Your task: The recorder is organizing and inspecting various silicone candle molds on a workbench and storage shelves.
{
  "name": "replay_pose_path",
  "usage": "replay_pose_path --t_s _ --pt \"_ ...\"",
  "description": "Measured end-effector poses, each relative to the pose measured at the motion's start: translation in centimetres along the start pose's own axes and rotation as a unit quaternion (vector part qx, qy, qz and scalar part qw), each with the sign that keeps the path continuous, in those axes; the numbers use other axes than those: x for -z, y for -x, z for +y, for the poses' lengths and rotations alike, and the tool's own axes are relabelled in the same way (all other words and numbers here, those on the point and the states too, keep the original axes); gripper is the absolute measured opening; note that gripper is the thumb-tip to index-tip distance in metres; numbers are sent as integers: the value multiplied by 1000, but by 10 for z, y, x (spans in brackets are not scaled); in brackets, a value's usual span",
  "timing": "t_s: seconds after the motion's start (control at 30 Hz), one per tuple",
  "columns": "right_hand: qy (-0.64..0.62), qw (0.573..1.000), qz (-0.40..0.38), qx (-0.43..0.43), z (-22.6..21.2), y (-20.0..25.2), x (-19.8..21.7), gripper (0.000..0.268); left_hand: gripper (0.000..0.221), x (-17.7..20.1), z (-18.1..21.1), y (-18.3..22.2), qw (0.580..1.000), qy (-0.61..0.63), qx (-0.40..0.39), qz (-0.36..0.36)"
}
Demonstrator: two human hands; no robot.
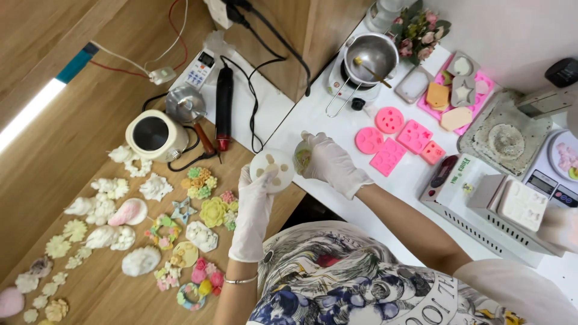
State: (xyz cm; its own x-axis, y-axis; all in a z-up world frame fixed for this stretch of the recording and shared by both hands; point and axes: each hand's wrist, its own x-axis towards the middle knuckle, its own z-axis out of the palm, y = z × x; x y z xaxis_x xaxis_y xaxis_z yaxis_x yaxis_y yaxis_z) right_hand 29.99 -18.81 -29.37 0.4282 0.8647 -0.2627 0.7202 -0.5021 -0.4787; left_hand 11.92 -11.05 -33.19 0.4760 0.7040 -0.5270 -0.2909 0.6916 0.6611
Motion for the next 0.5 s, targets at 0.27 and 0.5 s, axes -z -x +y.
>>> replay_pose_path --t_s 0.27,0.5 --pt "48 998 -4 -36 1 -46 -44 101 42 5 1 -15 997 -64 -16 -45" --pt "0 997 43 60 49 -46 -64 105 44 -12 2 -41 988 -146 -9 -44"
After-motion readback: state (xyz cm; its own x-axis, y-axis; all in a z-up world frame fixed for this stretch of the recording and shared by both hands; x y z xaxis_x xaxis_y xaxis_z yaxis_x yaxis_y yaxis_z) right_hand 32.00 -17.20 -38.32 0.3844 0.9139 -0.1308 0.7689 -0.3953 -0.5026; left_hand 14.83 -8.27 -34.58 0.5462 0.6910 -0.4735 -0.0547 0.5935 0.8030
